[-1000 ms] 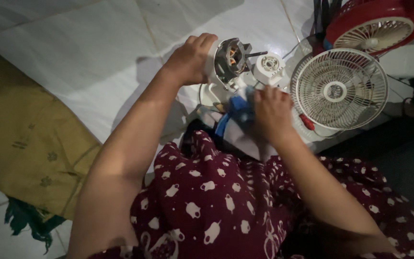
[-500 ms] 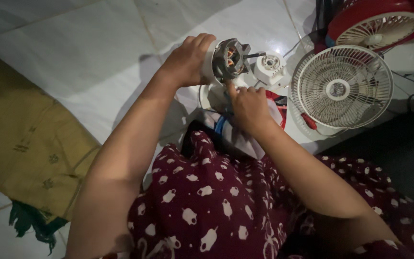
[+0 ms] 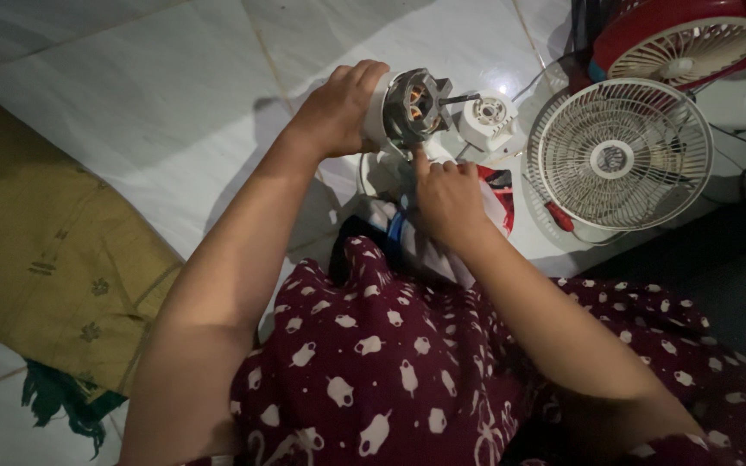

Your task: The person sits on the floor and takes apart a small electric fan, removing the rear housing to expose the motor and blade assembly. They wipe the housing and parts with a cloth, then fit the housing back onto the fan body and press it into place.

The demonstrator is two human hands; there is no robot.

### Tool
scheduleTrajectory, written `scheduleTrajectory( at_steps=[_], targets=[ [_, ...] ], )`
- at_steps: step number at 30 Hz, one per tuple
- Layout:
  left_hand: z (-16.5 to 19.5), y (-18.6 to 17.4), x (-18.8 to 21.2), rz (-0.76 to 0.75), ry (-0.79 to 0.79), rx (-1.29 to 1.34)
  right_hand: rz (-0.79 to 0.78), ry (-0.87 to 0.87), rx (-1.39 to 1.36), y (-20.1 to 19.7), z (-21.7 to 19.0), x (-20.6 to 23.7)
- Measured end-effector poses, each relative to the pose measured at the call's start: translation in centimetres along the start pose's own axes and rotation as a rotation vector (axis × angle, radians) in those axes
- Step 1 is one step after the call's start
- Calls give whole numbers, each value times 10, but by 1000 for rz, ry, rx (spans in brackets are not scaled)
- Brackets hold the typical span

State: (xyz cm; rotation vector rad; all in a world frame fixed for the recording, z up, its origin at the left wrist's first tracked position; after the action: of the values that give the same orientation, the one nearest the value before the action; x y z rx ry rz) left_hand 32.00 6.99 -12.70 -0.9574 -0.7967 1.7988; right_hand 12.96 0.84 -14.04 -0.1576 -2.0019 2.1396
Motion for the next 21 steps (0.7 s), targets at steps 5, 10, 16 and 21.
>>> scheduleTrajectory(
  at_steps=[5,10,16,21],
  targets=[
    [-5,5,-1,-32,-20,19,-19,62,20,-13,5,16],
    [-4,3,-1,21,31,-15,-14,12,6,-21,2,8],
    [-5,3,0,-15,-21,7,-220,97,-51,-3,-4,-17],
    [-3,1,-3,-23,13,58,-170,123,-303,3,29,-1]
  ],
)
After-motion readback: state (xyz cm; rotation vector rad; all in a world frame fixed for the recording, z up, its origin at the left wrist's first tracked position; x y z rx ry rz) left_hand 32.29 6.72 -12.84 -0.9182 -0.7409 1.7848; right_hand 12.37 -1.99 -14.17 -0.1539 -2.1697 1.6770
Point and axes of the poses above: each hand's wrist, its own x-axis away from the middle knuckle, its own y-axis out of the palm, z = x × y, the point moved 6 cm from there along -x, towards the middle knuckle, and after that the axes turned 1 degree about -x, right-handed, at the moved point
